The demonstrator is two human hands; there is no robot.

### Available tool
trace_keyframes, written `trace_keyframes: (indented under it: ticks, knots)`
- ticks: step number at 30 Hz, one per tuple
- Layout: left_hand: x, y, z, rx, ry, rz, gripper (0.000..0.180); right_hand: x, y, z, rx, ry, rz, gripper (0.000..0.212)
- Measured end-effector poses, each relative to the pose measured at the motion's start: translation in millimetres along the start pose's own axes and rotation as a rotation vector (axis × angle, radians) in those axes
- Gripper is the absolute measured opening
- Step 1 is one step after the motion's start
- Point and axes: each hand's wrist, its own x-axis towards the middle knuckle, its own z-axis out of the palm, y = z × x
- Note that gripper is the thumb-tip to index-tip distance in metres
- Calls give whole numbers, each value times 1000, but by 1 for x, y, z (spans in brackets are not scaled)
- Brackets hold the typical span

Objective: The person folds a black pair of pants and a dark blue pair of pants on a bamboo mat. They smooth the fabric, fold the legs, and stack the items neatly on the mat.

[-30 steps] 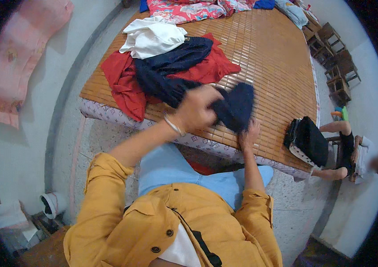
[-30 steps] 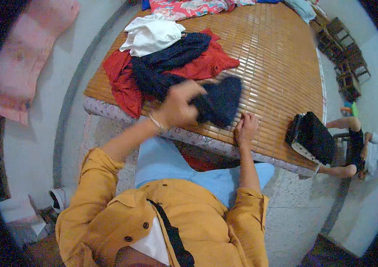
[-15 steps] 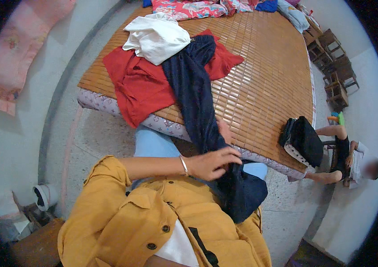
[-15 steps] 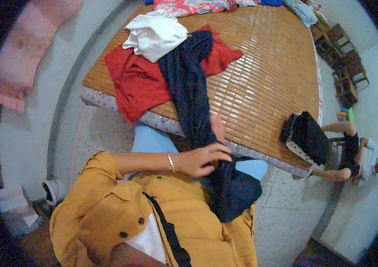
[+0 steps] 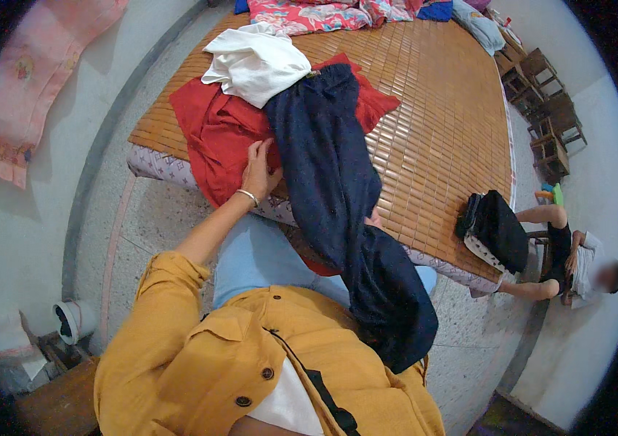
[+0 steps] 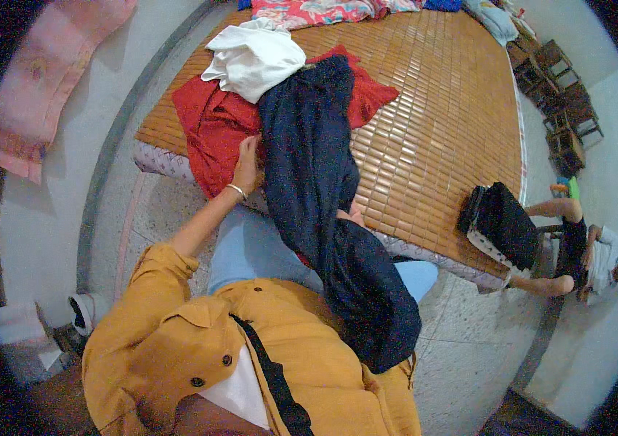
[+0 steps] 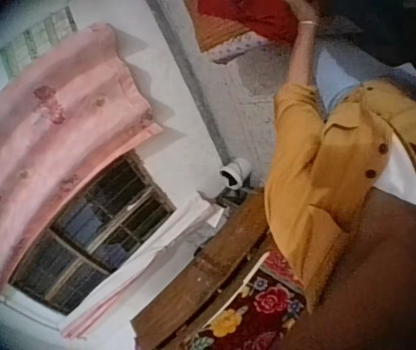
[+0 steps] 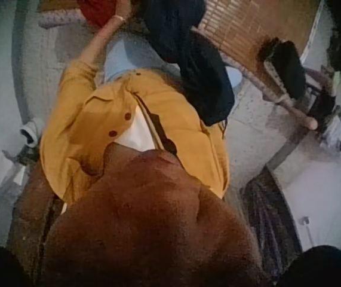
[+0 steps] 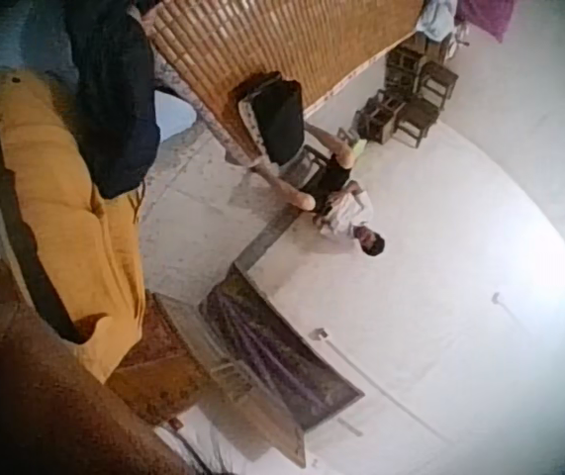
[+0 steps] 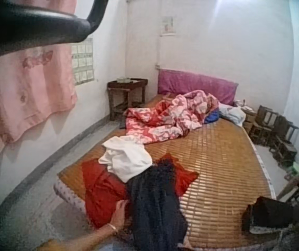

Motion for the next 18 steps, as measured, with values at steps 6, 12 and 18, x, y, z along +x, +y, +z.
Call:
trace_keyframes:
  ticks: [6, 12, 18]
  knots:
    - [23, 1, 18, 0, -291, -246, 65, -44, -15, -43, -109, 132, -41, 28]
    - [55, 5, 40, 249, -422, -27, 63, -87, -27, -79, -155, 261, -59, 28]
    - [134, -29, 43, -232, -136, -373, 24, -113, -36, -92, -165, 333, -75, 28]
